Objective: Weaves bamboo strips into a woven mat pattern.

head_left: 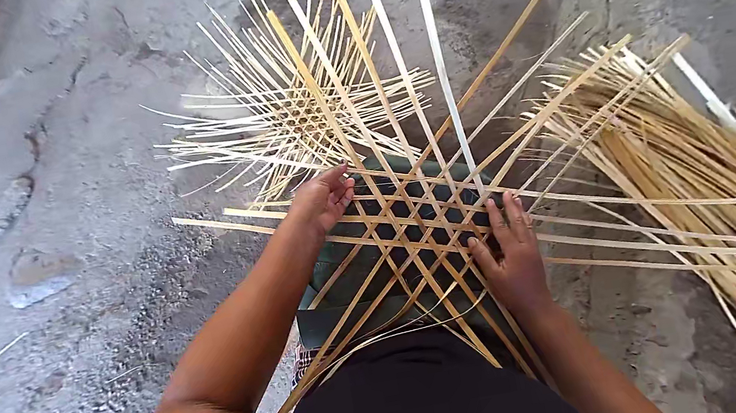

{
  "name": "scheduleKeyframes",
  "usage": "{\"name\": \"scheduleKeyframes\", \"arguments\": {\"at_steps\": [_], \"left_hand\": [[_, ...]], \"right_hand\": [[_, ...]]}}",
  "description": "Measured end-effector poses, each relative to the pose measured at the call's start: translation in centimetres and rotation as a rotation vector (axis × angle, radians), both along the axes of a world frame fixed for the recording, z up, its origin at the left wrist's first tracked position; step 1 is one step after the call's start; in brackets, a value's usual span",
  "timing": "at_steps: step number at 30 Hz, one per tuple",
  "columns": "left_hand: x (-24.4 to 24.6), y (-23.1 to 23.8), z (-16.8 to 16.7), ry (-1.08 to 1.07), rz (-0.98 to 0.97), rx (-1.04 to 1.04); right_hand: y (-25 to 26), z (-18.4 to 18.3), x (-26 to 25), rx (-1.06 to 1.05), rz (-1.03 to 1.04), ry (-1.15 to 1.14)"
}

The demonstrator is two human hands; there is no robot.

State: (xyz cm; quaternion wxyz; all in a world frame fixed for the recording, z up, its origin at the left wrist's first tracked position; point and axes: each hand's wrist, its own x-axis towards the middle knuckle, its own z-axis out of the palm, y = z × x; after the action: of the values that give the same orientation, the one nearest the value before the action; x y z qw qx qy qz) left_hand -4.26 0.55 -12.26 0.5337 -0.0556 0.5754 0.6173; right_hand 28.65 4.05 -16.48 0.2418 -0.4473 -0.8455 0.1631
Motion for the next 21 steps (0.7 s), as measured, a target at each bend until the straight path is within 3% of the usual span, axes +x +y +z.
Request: {"name": "scheduleKeyframes", "arguments": {"at_steps": [4,9,11,12,14,16,17,19,21], "left_hand": [[2.6,0.3,-0.9,0.319,0.138,0.044],[1.7,-0.3,2.5,0.760,-0.394,0.042],[-0.8,-0.4,5.0,1.092,-0.403,-0.037],[-2.3,-0.3,6.0,1.246,-0.373,-0.100],[-5.1,0.0,6.3,1.437,-0.438,-0.290],[-6.9,0.3,4.8,1.410,-0.721,-0.422],[-7.4,0.6,4.2,1.366,-0.871,-0.408],[-7.8,0.7,4.2,1.388,-0.953,-0.261],[-7.9,0.5,5.4,1.503,-0.814,-0.091]], "right_hand": [[0.0,-0.3,0.3,-0.004,0.003,0.008],[0.3,1.4,0.8,0.079,-0.031,0.128],[0.4,3.3,0.8,0.061,-0.031,0.260],[0.3,4.4,0.4,-0.052,-0.037,0.337],[-0.3,6.7,-1.3,-0.537,-0.038,0.504],[-0.6,8.3,-3.0,-1.029,-0.024,0.543],[-0.6,8.7,-3.8,-1.173,-0.025,0.528],[-0.5,9.3,-5.0,-1.274,-0.056,0.567],[-0.2,10.5,-6.0,-1.317,-0.089,0.683]]}}
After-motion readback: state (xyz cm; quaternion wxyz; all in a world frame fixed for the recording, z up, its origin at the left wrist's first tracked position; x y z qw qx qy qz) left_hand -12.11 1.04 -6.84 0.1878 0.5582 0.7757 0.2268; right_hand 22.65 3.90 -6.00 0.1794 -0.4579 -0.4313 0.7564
